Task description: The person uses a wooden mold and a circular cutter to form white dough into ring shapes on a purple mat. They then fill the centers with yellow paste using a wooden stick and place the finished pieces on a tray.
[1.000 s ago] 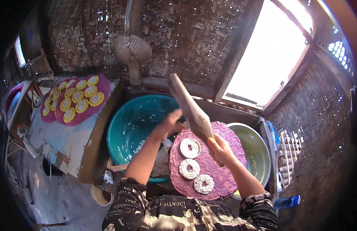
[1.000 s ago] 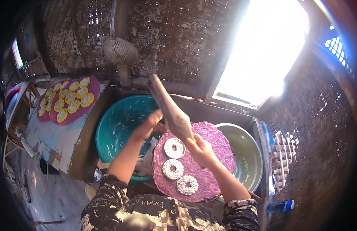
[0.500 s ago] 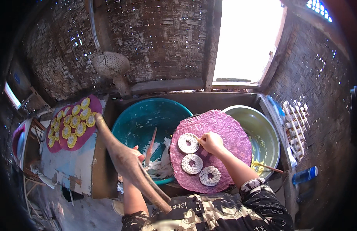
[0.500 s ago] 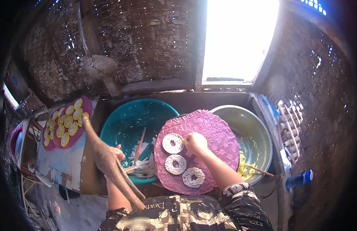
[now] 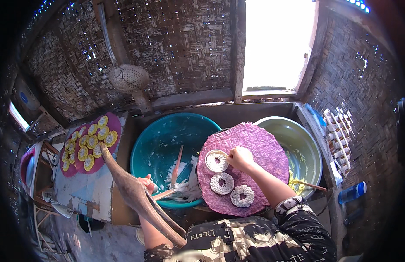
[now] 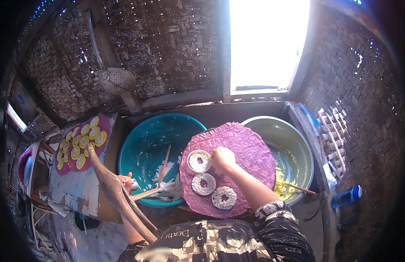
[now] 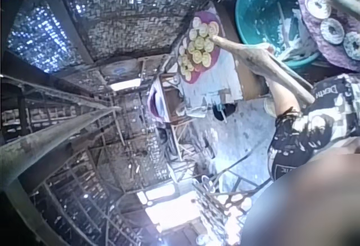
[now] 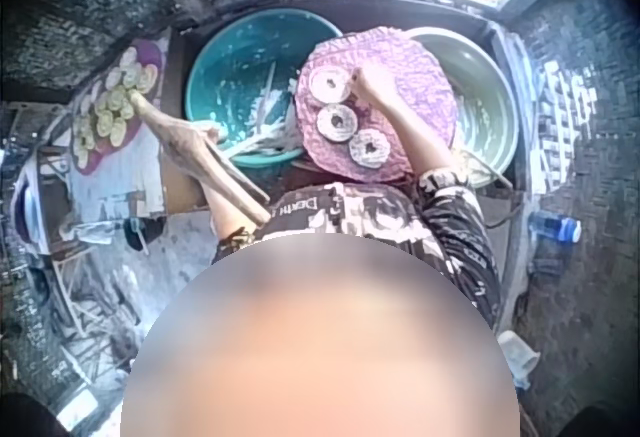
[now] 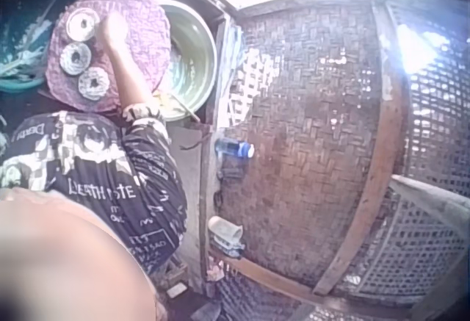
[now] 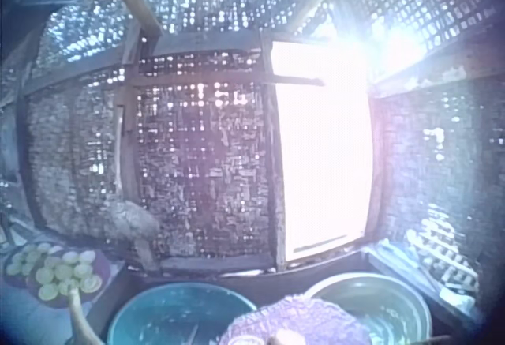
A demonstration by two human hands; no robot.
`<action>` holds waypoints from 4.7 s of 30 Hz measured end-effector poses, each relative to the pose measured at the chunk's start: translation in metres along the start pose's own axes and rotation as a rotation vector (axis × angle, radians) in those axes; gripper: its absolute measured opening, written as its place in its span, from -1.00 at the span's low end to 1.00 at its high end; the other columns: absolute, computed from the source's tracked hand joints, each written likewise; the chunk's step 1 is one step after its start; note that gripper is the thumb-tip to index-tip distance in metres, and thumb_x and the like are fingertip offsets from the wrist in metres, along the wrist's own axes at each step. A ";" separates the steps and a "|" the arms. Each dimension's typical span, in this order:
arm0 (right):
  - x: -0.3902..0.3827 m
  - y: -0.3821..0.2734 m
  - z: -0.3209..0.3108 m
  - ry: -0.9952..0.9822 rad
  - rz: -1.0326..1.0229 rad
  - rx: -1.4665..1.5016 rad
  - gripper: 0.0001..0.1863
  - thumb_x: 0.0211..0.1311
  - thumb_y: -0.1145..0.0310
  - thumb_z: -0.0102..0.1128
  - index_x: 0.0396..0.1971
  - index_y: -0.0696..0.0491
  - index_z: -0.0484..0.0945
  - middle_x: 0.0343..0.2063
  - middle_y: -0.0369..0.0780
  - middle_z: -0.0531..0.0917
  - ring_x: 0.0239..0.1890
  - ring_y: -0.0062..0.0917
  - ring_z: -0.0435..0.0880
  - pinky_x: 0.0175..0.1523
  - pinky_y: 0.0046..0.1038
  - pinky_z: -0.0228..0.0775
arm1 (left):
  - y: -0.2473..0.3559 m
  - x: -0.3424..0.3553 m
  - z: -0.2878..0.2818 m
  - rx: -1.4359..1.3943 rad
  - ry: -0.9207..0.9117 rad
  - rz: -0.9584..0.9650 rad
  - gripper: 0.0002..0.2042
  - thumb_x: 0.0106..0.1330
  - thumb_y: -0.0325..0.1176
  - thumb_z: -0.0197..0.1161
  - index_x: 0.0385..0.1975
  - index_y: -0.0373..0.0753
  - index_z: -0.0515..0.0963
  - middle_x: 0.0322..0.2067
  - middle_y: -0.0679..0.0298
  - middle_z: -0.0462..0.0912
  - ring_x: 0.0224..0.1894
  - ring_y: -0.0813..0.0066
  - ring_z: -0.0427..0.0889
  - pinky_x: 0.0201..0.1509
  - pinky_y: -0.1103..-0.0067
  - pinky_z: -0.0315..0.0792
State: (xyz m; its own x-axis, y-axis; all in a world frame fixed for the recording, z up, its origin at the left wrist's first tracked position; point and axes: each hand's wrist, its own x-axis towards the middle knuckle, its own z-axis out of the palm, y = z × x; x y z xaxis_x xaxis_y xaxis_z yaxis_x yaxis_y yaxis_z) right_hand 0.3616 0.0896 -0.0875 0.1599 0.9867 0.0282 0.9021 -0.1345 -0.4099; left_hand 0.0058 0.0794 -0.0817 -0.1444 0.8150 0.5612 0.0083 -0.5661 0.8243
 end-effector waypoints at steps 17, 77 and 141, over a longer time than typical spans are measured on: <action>-0.031 0.012 -0.057 0.081 0.091 0.068 -0.79 0.03 0.23 0.14 -0.52 0.03 0.65 -0.43 -0.18 0.61 -0.29 -0.33 0.61 -0.12 -0.29 0.43 | 0.015 -0.005 -0.007 -0.101 0.046 -0.020 -0.75 0.05 -0.41 0.39 -0.39 -0.22 0.42 -0.49 0.31 0.46 -0.41 0.52 0.47 0.02 0.32 0.47; -0.129 -0.240 -0.089 0.609 -0.673 1.806 -0.65 0.12 0.55 0.16 -0.19 0.06 0.19 -0.31 -0.16 0.54 -0.35 -0.55 0.54 -0.23 -0.49 0.45 | 0.119 0.016 -0.054 -0.807 -0.121 0.156 -0.55 0.01 -0.10 0.39 -0.10 -0.10 0.49 0.16 0.04 0.21 0.23 -0.08 0.22 0.30 0.02 0.01; -0.097 -0.174 -0.114 -0.847 -0.381 0.585 -0.54 0.32 0.17 0.04 0.10 0.16 0.41 -0.53 -0.43 0.44 -0.50 -0.81 0.34 -0.44 -0.68 0.24 | 0.075 0.043 -0.183 0.086 -0.415 -0.462 -0.54 -0.10 -0.35 0.44 -0.14 -0.27 0.48 -0.23 0.17 0.58 -0.17 0.40 0.59 -0.10 0.50 0.51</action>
State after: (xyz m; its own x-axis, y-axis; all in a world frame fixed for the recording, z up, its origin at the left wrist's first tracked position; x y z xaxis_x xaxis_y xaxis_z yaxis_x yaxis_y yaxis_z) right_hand 0.2347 0.0068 0.0850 -0.6177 0.7274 -0.2989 0.4689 0.0356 -0.8825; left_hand -0.1805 0.0493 -0.0098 0.2440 0.9631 0.1133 0.1189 -0.1456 0.9822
